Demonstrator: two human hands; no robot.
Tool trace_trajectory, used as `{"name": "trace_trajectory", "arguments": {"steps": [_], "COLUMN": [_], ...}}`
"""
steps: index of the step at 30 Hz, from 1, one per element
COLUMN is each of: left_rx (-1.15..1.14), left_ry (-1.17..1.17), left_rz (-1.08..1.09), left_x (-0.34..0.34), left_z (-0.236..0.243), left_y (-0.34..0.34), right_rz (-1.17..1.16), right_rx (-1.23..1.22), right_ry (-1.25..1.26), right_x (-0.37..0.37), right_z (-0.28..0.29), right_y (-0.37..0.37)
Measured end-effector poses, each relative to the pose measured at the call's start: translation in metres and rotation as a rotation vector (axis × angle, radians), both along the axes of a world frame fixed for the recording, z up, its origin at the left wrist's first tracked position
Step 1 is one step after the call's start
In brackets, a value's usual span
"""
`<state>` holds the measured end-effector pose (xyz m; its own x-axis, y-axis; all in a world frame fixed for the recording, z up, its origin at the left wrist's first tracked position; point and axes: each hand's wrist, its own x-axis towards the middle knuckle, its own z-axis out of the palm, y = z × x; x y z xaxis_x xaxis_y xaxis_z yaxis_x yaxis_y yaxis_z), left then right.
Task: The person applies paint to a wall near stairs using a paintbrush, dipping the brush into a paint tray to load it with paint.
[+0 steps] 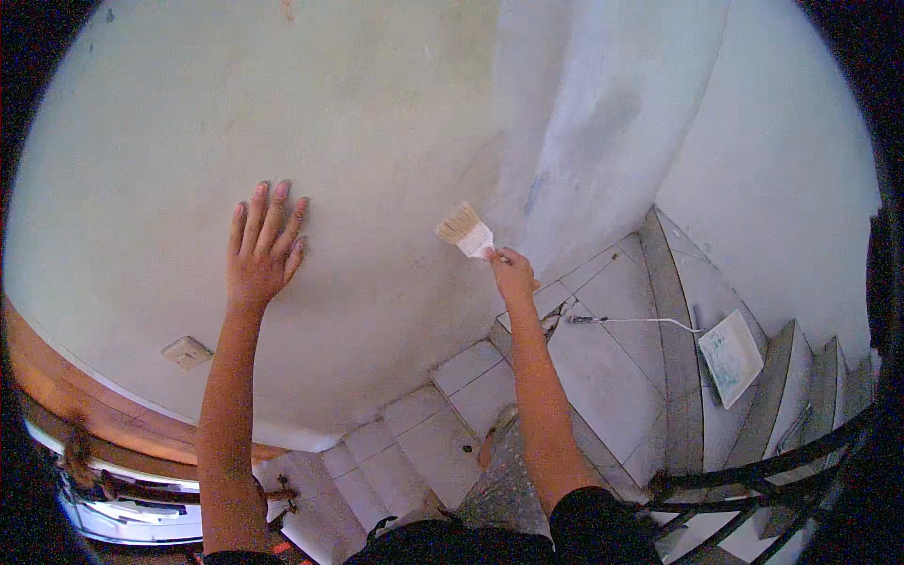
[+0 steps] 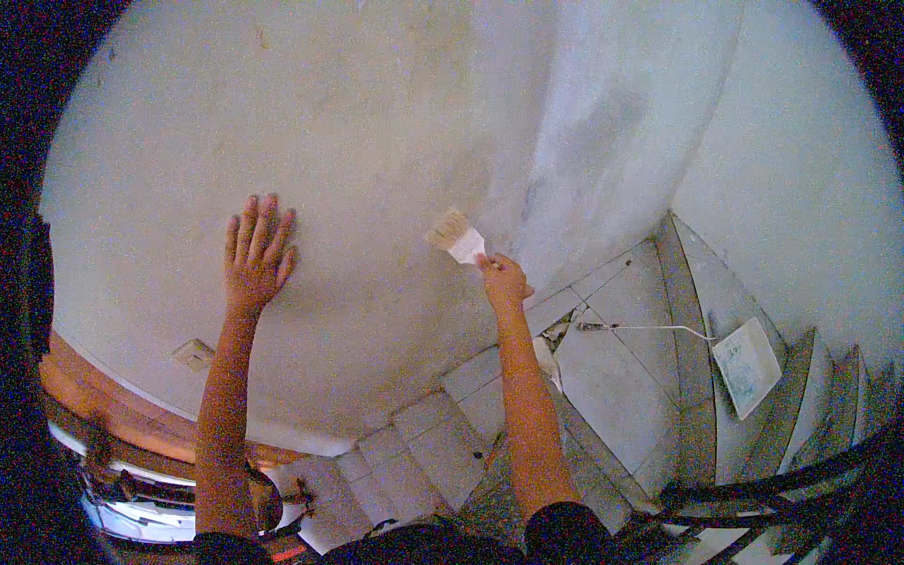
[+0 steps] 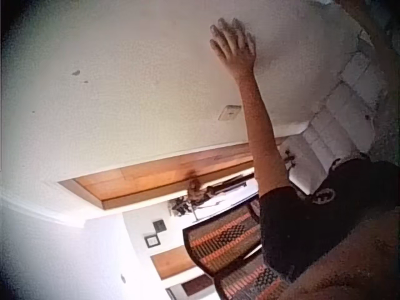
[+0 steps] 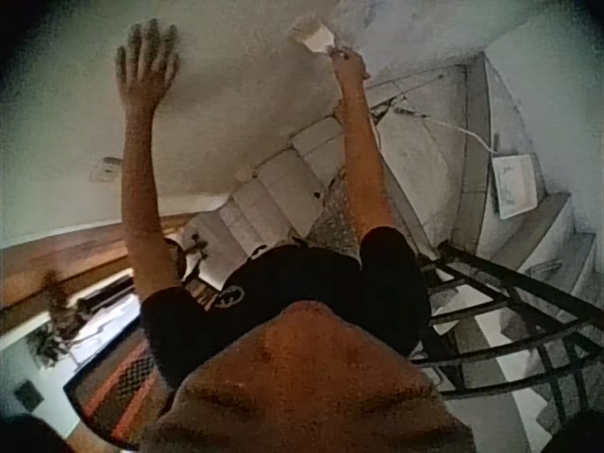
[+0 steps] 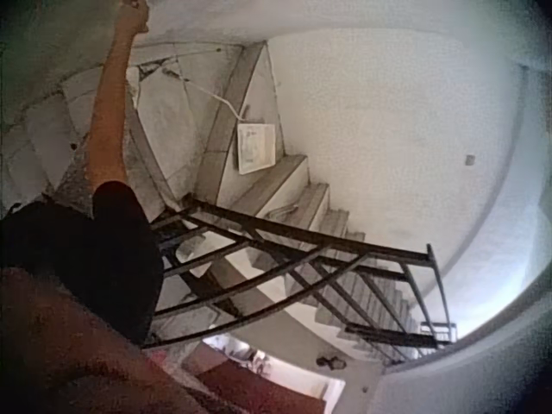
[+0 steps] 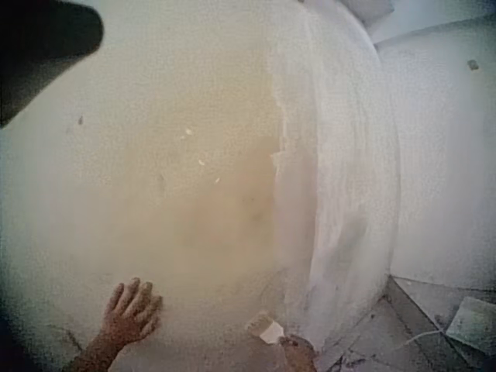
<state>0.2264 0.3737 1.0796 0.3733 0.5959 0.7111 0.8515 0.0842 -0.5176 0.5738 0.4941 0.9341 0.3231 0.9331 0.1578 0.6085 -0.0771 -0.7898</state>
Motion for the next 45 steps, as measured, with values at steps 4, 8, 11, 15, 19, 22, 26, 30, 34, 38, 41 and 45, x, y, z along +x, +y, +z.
{"name": "trace_trajectory", "arguments": {"steps": [4, 8, 11, 15, 19, 22, 26, 30, 34, 38, 41, 45], "left_rx": [0.025, 0.017, 0.014, -0.016, 0.030, 0.028, 0.013, 0.011, 0.029, 0.070, 0.066, 0.066], "left_ry": [0.015, 0.019, 0.018, -0.026, -0.019, -0.017, -0.021, -0.027, -0.008, 0.008, 0.001, 0.004], "left_rz": [-0.008, -0.018, -0.025, -0.051, -0.073, -0.077, -0.084, -0.076, -0.063, -0.072, -0.058, -0.049], "left_x": [-0.001, 0.002, 0.001, -0.001, -0.003, -0.005, -0.017, -0.005, -0.004, -0.010, -0.014, -0.010], "left_z": [0.002, 0.002, 0.004, 0.000, -0.002, 0.003, 0.002, 0.004, -0.003, -0.005, -0.008, -0.009], "left_y": [0.002, 0.002, -0.002, -0.004, -0.003, -0.004, -0.003, -0.005, -0.008, -0.002, -0.003, -0.009], "right_rz": [-0.035, 0.078, 0.122, 0.130, -0.067, -0.120, -0.057, -0.003, -0.063, -0.142, -0.116, -0.045], "right_rx": [-0.043, 0.004, 0.139, 0.234, 0.174, 0.124, 0.081, 0.207, 0.181, 0.195, 0.193, 0.228], "right_ry": [0.027, 0.229, 0.243, 0.081, -0.090, -0.146, -0.089, -0.110, -0.148, -0.219, -0.182, -0.089], "right_x": [0.015, 0.033, 0.026, 0.016, 0.009, 0.020, 0.017, 0.025, 0.011, 0.019, 0.023, 0.023], "right_z": [-0.018, -0.023, 0.015, 0.078, 0.093, 0.097, 0.106, 0.107, 0.112, 0.106, 0.108, 0.121], "right_y": [-0.012, -0.006, -0.002, -0.006, -0.001, -0.004, -0.020, -0.009, -0.015, -0.015, -0.014, -0.009]}}
